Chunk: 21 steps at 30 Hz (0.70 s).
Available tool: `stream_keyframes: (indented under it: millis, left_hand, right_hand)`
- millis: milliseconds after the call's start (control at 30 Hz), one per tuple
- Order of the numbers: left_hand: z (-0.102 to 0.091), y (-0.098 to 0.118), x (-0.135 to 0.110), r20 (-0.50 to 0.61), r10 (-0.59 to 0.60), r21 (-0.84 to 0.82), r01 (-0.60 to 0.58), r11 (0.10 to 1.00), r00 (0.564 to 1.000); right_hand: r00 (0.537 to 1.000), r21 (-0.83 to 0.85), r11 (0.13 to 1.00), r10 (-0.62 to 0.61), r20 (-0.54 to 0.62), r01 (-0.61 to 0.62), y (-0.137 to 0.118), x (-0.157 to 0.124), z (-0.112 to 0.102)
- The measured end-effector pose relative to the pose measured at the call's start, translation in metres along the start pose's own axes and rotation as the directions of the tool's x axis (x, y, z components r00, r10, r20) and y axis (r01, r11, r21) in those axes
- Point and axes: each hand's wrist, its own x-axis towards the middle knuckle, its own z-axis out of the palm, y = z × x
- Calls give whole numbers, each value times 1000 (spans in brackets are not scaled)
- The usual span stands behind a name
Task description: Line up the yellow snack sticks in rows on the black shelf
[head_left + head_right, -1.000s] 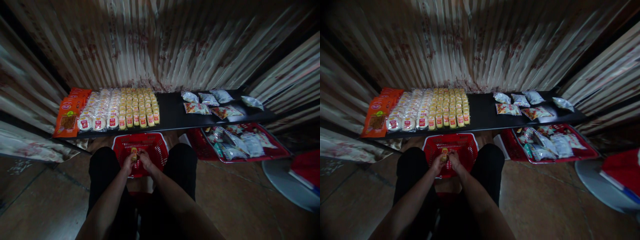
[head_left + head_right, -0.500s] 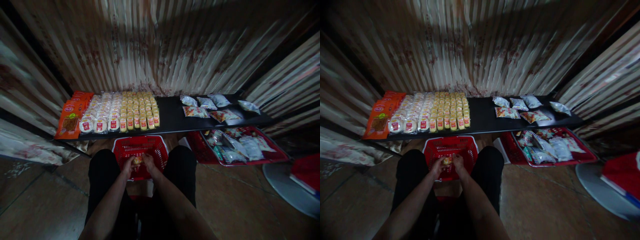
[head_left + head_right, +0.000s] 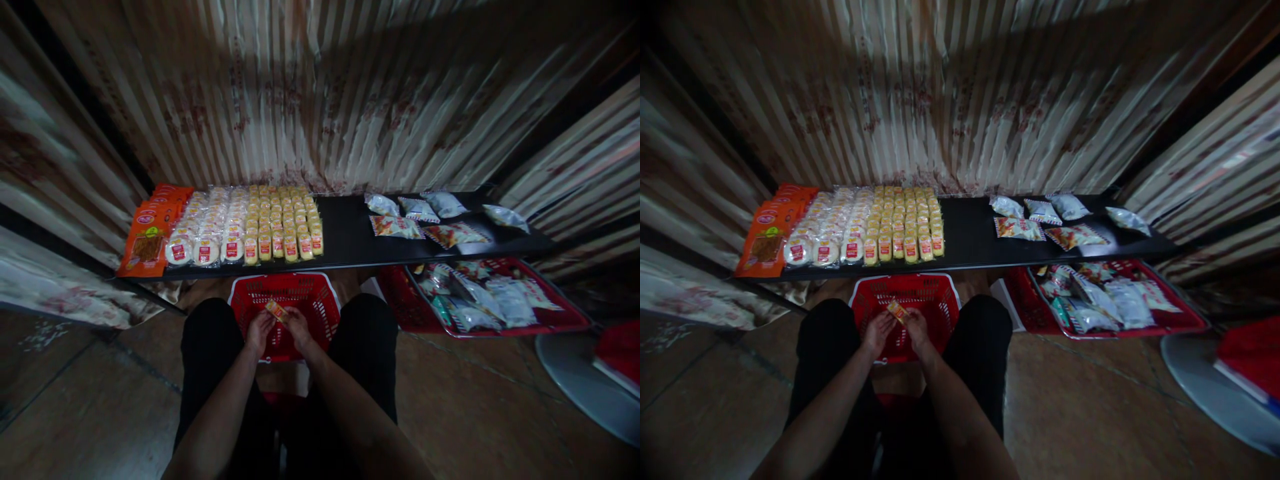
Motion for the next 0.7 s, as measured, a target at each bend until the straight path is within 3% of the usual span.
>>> stream_keyframes:
  millis: [233,700]
  left_hand:
    - [-1,-3,3,-34,-12,-9,12,1000,999]
    - [-4,-7,5,-71,5,171,8,985,997]
  right_hand:
    - [999,-45,999,-4,46,6,0,0,1]
    - [990,-138,990,-9,144,29,1,-3,7]
